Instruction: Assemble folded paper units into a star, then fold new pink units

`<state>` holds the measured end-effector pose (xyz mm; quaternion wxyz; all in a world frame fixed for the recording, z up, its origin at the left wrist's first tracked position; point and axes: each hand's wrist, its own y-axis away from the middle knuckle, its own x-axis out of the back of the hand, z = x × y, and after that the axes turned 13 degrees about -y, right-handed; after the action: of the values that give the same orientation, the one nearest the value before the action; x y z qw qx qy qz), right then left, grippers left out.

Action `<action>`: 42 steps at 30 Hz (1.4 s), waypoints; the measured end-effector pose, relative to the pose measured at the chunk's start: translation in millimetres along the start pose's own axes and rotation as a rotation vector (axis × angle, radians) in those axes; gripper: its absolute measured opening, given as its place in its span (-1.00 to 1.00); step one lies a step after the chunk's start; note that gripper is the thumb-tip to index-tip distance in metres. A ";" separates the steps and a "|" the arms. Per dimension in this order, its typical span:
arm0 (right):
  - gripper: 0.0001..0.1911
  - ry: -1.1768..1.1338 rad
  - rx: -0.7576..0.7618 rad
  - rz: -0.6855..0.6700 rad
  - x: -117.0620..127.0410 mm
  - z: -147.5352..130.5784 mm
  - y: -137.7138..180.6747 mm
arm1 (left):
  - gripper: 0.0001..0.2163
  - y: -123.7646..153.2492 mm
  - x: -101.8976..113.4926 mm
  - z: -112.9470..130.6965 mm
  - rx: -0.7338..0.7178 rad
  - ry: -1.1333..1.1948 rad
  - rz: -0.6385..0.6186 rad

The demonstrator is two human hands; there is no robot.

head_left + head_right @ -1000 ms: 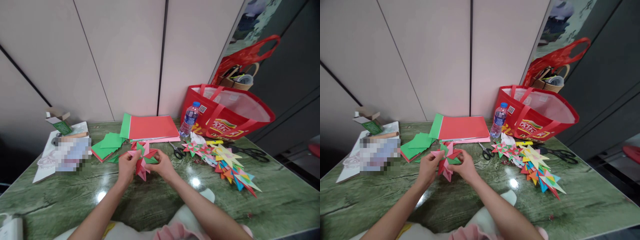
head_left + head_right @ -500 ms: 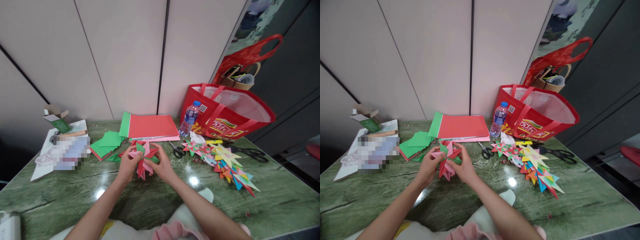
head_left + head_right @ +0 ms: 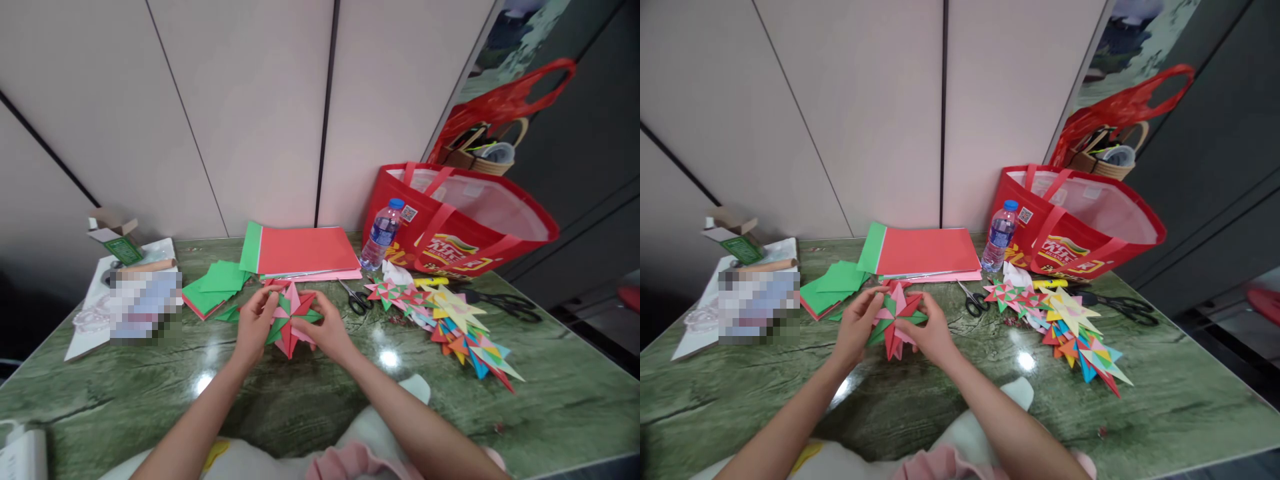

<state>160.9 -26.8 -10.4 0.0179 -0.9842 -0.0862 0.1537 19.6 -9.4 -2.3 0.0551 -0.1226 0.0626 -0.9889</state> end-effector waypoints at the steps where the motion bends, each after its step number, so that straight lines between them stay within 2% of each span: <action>1: -0.65 0.022 0.008 0.008 -0.1 0.5 -0.1 | -0.77 0.4 -0.9 -1.1 -0.001 -0.025 0.008; 5: -0.74 0.140 0.027 0.046 0.1 5.6 0.0 | -0.79 2.4 -2.8 -0.4 -0.050 -0.124 0.040; 9: -0.71 0.241 0.152 0.083 0.5 12.4 -0.3 | -0.79 4.8 -2.7 2.7 -0.106 -0.185 0.023; 11: -0.69 0.224 0.146 0.074 0.1 13.4 -0.6 | -0.81 5.6 -3.0 1.1 -0.100 -0.202 0.012; 16: -0.61 0.009 -0.012 0.081 -2.6 6.3 -0.2 | -0.82 5.1 -5.0 -7.6 -0.094 -0.172 0.066; 19: -0.58 -0.021 0.006 0.101 -2.9 2.7 0.2 | -0.80 5.3 -5.8 -7.2 -0.095 -0.158 0.065; 24: -0.74 0.044 0.094 0.095 0.4 7.9 -1.7 | -0.81 9.3 -7.1 0.3 -0.104 -0.220 0.082; 28: -0.79 0.054 0.187 0.073 2.9 11.7 -4.5 | -0.81 11.7 -8.4 2.5 -0.114 -0.250 0.078; 31: -0.65 -0.020 0.147 0.082 2.8 11.2 -5.7 | -0.80 10.8 -8.5 0.9 -0.090 -0.241 0.144; 35: -0.41 -0.227 -0.008 0.109 0.7 12.0 -6.3 | -0.75 7.4 -8.2 -4.1 -0.012 -0.145 0.321; 38: -0.50 -0.310 -0.088 0.087 0.5 13.9 -7.1 | -0.72 5.9 -8.5 -6.2 0.052 -0.079 0.320; 42: -0.69 -0.194 0.060 0.141 7.5 12.7 -11.3 | -0.69 4.2 -4.1 0.5 0.083 0.029 0.204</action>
<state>162.2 -14.3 -24.0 0.0280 -0.9673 -0.0133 0.2516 24.0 -13.0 -3.4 0.1594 -0.0991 0.0348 -0.9816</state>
